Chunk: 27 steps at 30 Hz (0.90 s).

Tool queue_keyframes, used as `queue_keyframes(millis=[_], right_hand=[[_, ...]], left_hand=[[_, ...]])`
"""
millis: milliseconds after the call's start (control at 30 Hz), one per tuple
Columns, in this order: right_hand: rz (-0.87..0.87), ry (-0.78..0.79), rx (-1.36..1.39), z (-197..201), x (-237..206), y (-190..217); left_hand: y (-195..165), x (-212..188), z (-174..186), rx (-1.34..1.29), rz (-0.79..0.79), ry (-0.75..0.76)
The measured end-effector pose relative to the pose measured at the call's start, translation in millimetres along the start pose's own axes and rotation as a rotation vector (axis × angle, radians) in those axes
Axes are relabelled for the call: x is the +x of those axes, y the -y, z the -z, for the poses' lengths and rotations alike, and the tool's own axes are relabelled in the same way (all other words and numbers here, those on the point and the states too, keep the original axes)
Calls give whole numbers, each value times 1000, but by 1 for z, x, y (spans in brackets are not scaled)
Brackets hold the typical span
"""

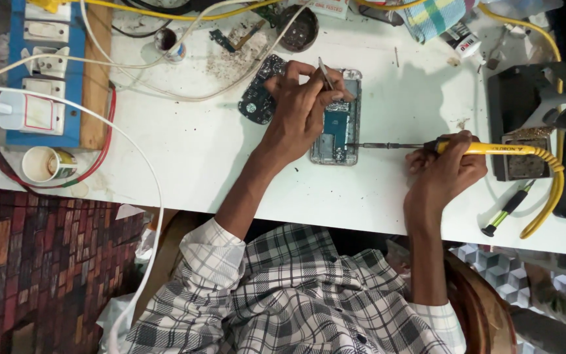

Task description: The person solders components on a disassembled phone motherboard, holding the board with tweezers in one hand while applying a soldering iron with the other. They reposition the phone frame and continue soldering different points on the board throughout the episode.

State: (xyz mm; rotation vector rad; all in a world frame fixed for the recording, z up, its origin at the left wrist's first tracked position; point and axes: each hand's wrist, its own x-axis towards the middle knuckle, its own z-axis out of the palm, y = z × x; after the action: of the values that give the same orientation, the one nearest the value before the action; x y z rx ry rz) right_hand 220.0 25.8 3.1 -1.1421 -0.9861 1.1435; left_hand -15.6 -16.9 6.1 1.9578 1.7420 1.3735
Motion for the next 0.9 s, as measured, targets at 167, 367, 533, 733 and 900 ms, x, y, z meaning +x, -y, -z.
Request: queue_keyframes(millis=[167, 367, 533, 733, 900], right_hand=[[8, 7, 1, 3, 0, -2], [30, 35, 10, 5, 1, -4], [27, 35, 5, 6, 0, -5], [11, 32, 31, 6, -2, -4], [45, 64, 18, 6, -1, 0]], left_hand=[[0, 2, -1, -63, -18, 4], [0, 2, -1, -61, -20, 4], [1, 1, -2, -81, -23, -11], [5, -1, -5, -127, -20, 5], [8, -1, -9, -176, -8, 6]])
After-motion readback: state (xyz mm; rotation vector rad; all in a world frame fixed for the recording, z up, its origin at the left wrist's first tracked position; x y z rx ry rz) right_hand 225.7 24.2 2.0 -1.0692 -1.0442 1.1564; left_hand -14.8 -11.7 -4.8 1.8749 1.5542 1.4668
